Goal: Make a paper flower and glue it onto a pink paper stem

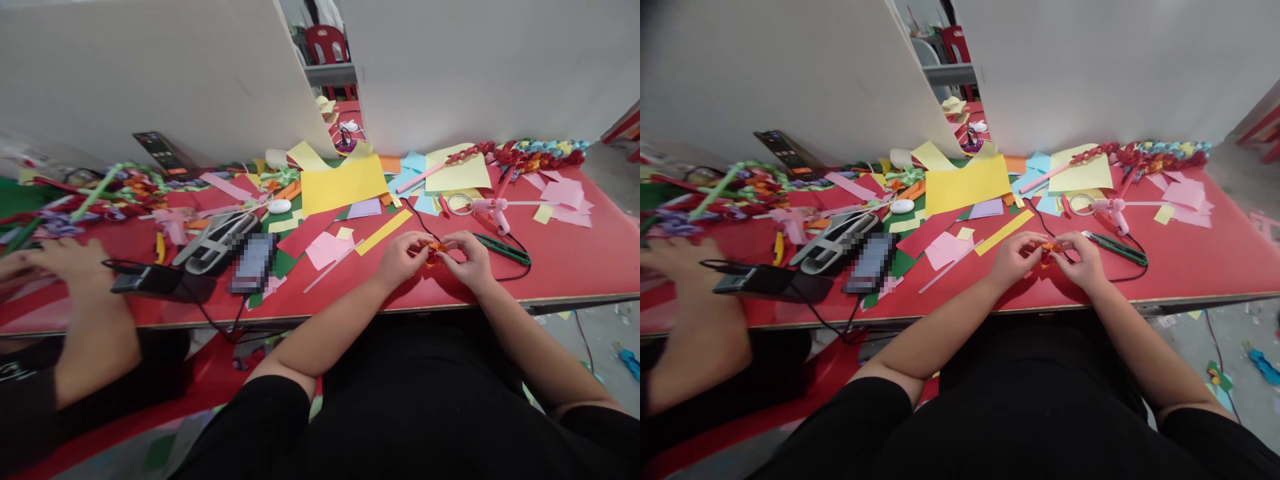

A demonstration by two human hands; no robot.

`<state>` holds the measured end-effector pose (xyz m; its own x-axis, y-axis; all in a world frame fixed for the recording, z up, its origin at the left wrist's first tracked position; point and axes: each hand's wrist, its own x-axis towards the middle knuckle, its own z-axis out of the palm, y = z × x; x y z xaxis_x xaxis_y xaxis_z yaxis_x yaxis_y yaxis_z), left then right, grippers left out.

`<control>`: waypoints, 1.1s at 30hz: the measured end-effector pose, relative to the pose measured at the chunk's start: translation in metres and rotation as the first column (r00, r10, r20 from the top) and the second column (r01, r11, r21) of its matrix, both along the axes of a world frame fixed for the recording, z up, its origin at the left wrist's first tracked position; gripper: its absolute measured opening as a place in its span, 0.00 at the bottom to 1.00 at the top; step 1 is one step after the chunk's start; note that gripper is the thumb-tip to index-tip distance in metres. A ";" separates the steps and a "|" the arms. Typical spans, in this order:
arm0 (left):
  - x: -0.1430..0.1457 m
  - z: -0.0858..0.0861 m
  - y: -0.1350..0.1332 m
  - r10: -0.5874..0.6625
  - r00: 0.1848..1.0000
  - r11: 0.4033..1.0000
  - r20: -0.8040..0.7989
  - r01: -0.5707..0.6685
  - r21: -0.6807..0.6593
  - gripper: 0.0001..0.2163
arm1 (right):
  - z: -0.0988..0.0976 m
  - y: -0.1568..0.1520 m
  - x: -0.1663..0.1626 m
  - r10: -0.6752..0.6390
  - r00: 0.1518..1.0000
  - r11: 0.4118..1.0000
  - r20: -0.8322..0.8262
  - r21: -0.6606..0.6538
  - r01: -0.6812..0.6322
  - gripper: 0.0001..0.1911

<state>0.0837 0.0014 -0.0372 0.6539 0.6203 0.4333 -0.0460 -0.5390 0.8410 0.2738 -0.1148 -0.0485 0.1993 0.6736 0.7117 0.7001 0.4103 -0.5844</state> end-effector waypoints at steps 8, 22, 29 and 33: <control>-0.001 0.003 -0.001 0.010 1.000 1.000 0.004 -0.010 -0.006 0.07 | 0.012 0.001 0.008 0.019 0.997 1.000 0.072 0.006 -0.020 0.07; 0.000 0.000 -0.003 0.035 0.999 0.999 0.000 -0.035 -0.002 0.04 | 0.009 0.002 -0.001 -0.036 0.997 0.998 0.068 -0.048 0.039 0.05; 0.001 0.000 -0.002 0.104 0.993 0.994 -0.046 -0.105 -0.014 0.03 | 0.011 -0.001 0.000 0.017 0.994 0.998 0.110 -0.060 -0.011 0.06; 0.000 0.000 -0.003 0.108 0.993 0.994 -0.040 -0.109 -0.025 0.03 | 0.012 -0.003 0.002 0.059 0.988 0.997 0.145 -0.057 -0.052 0.08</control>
<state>0.0840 -0.0015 -0.0371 0.5979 0.6997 0.3910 0.0444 -0.5160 0.8554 0.2756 -0.1181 -0.0370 0.0569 0.7179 0.6939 0.7565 0.4225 -0.4991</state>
